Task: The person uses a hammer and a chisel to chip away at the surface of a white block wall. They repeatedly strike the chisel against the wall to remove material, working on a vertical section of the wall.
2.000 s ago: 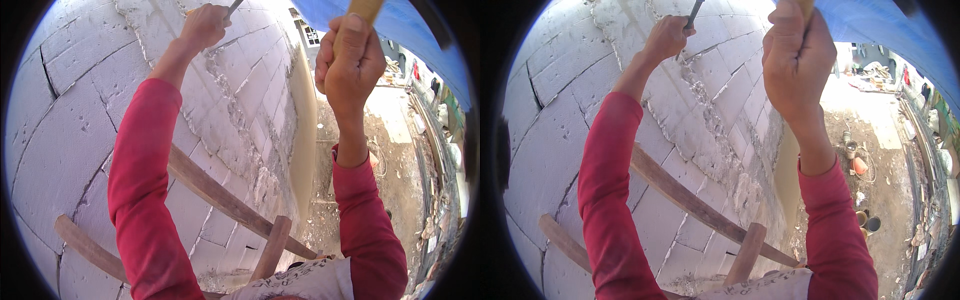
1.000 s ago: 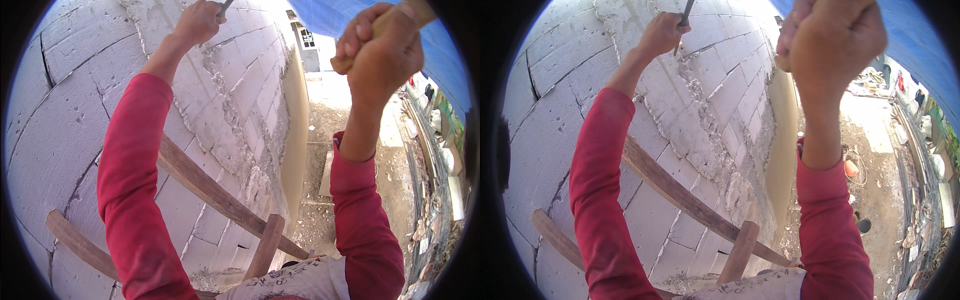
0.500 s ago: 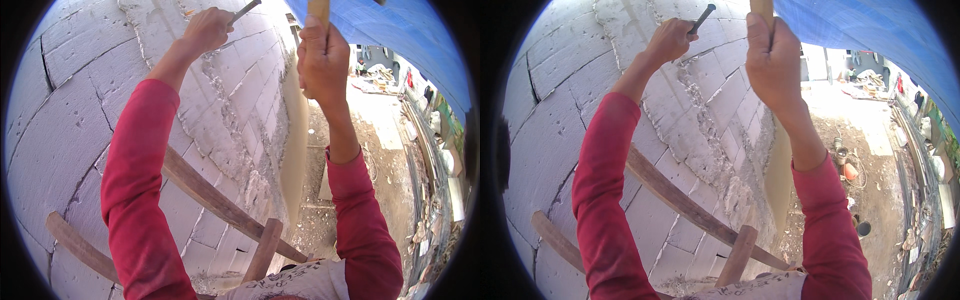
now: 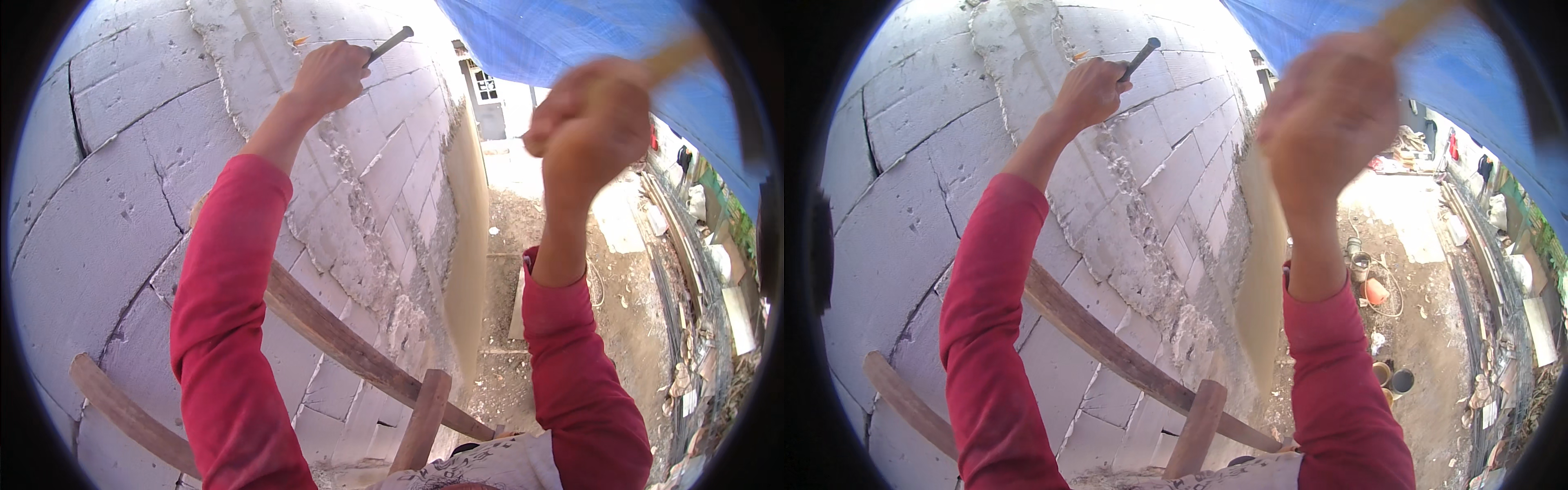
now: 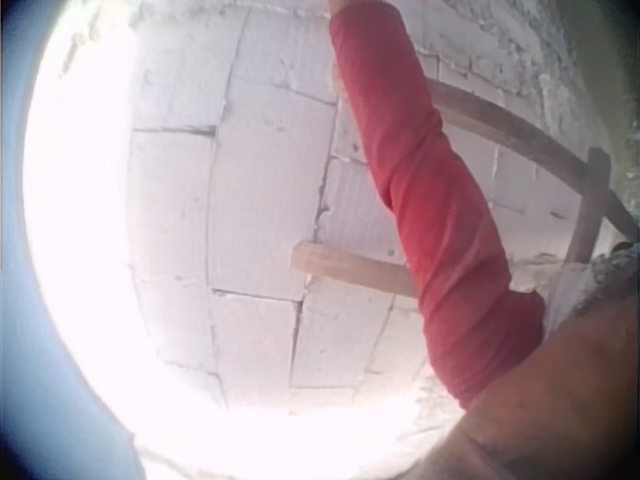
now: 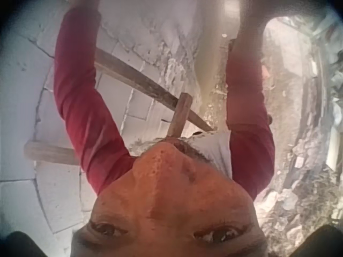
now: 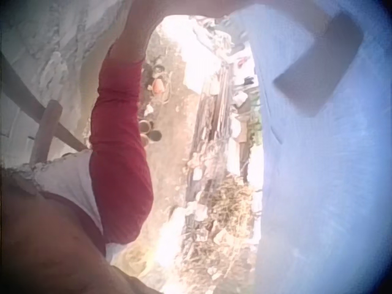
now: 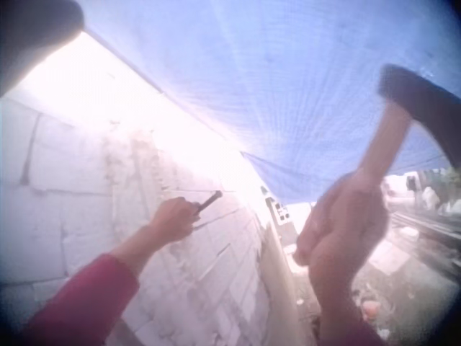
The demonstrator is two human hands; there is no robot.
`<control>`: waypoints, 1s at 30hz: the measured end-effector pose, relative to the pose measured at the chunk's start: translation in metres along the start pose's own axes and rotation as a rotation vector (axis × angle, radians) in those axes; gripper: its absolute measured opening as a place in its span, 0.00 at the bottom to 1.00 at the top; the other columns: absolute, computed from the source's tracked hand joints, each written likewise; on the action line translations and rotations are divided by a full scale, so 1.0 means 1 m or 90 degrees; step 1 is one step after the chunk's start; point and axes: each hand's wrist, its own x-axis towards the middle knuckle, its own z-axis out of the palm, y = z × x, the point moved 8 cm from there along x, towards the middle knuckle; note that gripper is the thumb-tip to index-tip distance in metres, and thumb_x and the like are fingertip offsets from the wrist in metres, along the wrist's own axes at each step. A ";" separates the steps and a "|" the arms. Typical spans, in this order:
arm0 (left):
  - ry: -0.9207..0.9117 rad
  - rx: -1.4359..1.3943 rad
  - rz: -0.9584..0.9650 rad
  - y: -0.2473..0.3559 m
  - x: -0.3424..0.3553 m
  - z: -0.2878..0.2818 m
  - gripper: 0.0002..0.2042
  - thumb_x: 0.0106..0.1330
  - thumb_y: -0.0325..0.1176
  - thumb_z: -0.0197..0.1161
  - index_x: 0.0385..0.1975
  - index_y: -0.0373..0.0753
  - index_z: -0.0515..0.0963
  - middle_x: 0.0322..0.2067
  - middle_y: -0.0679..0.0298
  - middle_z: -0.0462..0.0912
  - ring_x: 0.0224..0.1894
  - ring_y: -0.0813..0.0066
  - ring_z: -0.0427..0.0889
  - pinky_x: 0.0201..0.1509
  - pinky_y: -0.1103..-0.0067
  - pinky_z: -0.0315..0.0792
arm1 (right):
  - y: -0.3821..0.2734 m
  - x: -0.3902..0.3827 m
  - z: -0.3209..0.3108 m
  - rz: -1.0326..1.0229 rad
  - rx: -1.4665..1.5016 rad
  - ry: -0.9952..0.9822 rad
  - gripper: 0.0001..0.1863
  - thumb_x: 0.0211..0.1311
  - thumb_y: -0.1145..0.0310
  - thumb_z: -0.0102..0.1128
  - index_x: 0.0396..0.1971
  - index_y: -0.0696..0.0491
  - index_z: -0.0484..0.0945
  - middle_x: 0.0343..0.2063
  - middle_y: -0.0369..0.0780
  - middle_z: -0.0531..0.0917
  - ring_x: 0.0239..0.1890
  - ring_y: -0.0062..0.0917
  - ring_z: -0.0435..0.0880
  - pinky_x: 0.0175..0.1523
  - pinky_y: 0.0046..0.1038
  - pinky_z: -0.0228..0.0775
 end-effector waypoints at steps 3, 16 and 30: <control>0.007 -0.018 0.005 0.010 0.016 -0.002 0.09 0.66 0.35 0.64 0.30 0.36 0.80 0.24 0.51 0.81 0.33 0.47 0.81 0.38 0.57 0.71 | -0.002 -0.003 0.004 -0.039 -0.073 -0.096 0.14 0.76 0.60 0.47 0.39 0.54 0.77 0.29 0.39 0.78 0.30 0.29 0.76 0.37 0.36 0.71; 0.076 -0.021 0.037 0.011 0.020 -0.008 0.09 0.64 0.35 0.65 0.28 0.36 0.82 0.24 0.47 0.81 0.35 0.43 0.81 0.39 0.56 0.72 | 0.039 -0.035 -0.039 -0.079 -0.675 0.488 0.13 0.76 0.62 0.51 0.32 0.55 0.75 0.22 0.36 0.78 0.26 0.20 0.77 0.26 0.24 0.64; 0.077 -0.009 0.036 0.001 0.017 0.002 0.06 0.61 0.34 0.64 0.28 0.39 0.81 0.29 0.50 0.84 0.38 0.49 0.84 0.41 0.58 0.75 | -0.021 0.008 -0.002 -0.159 0.203 -0.258 0.14 0.77 0.60 0.47 0.40 0.55 0.76 0.33 0.40 0.83 0.33 0.25 0.83 0.31 0.30 0.72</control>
